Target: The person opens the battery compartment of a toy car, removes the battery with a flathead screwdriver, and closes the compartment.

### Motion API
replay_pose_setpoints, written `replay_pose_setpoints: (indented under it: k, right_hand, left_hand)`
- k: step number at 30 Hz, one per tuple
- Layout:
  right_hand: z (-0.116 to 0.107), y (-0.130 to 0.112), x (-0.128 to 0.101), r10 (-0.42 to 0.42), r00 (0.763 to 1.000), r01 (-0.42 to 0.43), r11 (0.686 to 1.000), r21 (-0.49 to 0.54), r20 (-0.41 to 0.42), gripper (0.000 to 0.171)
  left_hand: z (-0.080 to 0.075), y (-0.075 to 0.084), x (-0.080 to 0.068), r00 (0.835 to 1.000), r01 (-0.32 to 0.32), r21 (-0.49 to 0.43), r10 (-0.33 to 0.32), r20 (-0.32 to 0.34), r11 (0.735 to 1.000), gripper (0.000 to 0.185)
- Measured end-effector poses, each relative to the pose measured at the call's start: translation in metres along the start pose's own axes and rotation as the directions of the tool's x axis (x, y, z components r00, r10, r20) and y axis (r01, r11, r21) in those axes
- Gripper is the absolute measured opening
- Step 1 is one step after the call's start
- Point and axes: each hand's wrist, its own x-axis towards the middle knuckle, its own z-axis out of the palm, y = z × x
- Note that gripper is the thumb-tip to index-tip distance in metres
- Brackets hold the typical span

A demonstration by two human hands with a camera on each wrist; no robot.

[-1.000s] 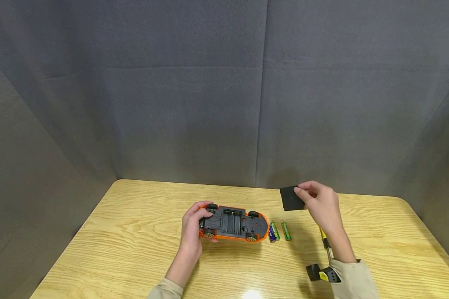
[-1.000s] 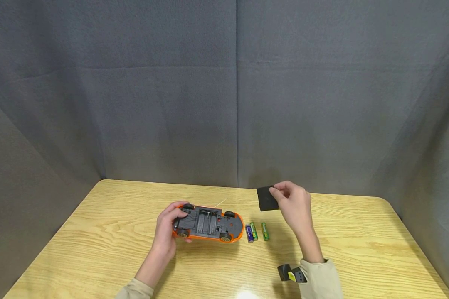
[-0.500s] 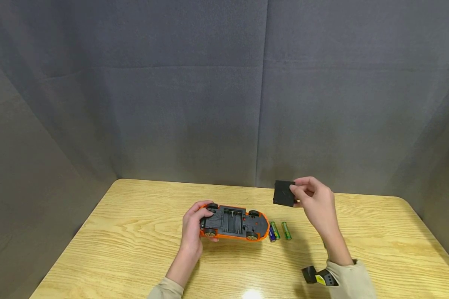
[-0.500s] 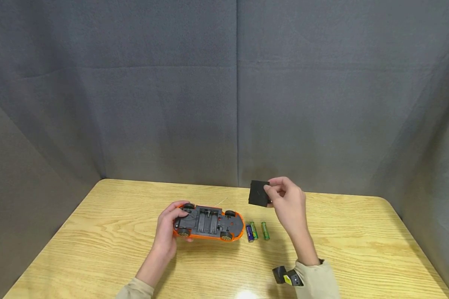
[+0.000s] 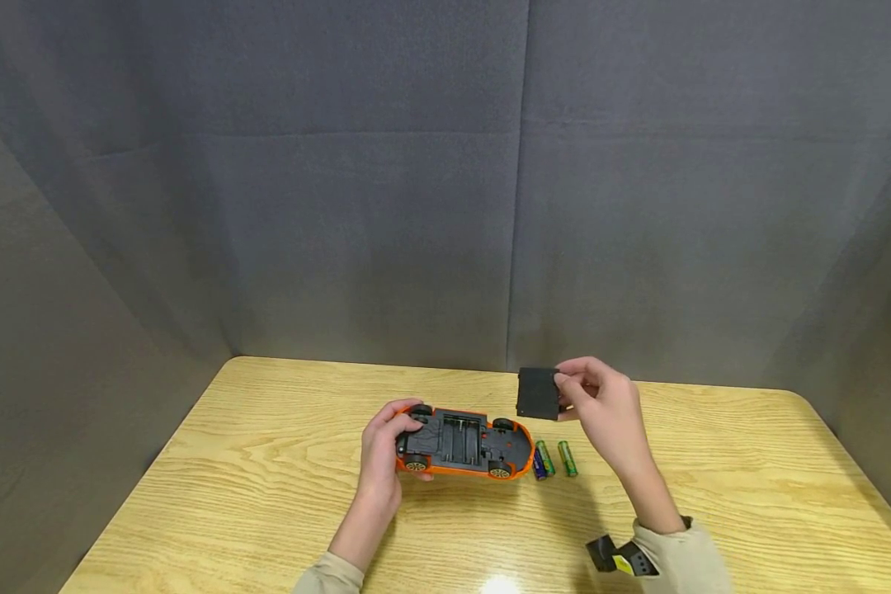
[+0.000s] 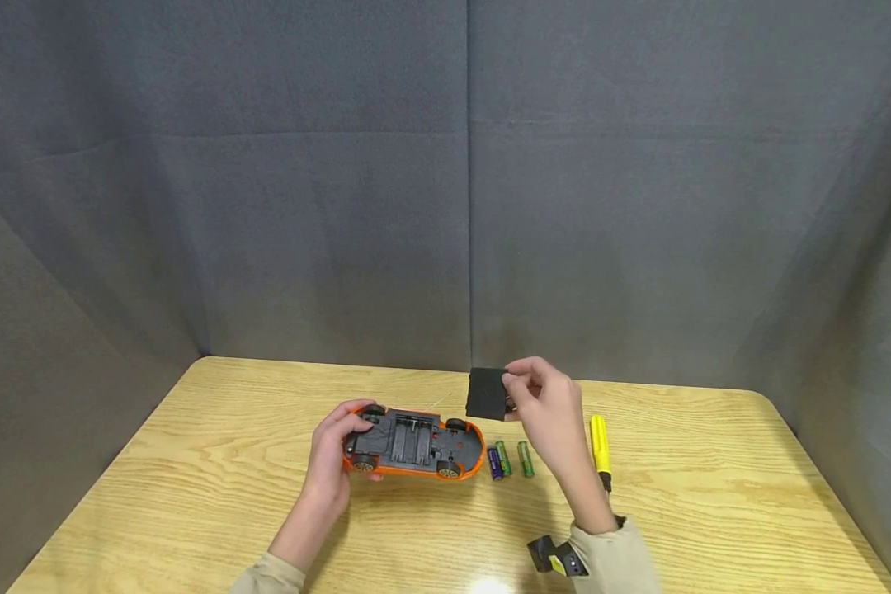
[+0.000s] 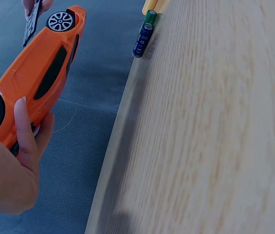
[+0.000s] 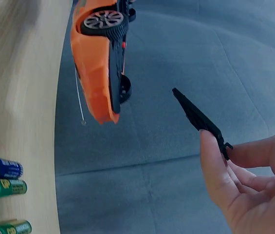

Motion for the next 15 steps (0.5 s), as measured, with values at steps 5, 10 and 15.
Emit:
replay_pose_setpoints:
  k: [5, 10, 15]
  right_hand:
    - [0.009, -0.001, -0.001, 0.001, 0.999, -0.001, 1.000, -0.007, 0.043, 0.013]
    - [0.017, -0.003, -0.005, 0.003, 0.997, -0.002, 1.000, -0.004, 0.079, 0.013]
    - [0.025, -0.004, -0.008, -0.004, 0.995, 0.002, 1.000, 0.018, 0.104, 0.012]
  left_hand:
    - [0.000, 0.000, -0.001, 1.000, 0.002, 0.002, -0.002, 0.001, 1.000, 0.031]
    - [0.000, 0.000, 0.000, 1.000, 0.008, 0.001, -0.008, 0.000, 1.000, 0.031]
    - [0.000, 0.000, 0.000, 1.000, 0.009, -0.002, -0.009, -0.004, 1.000, 0.031]
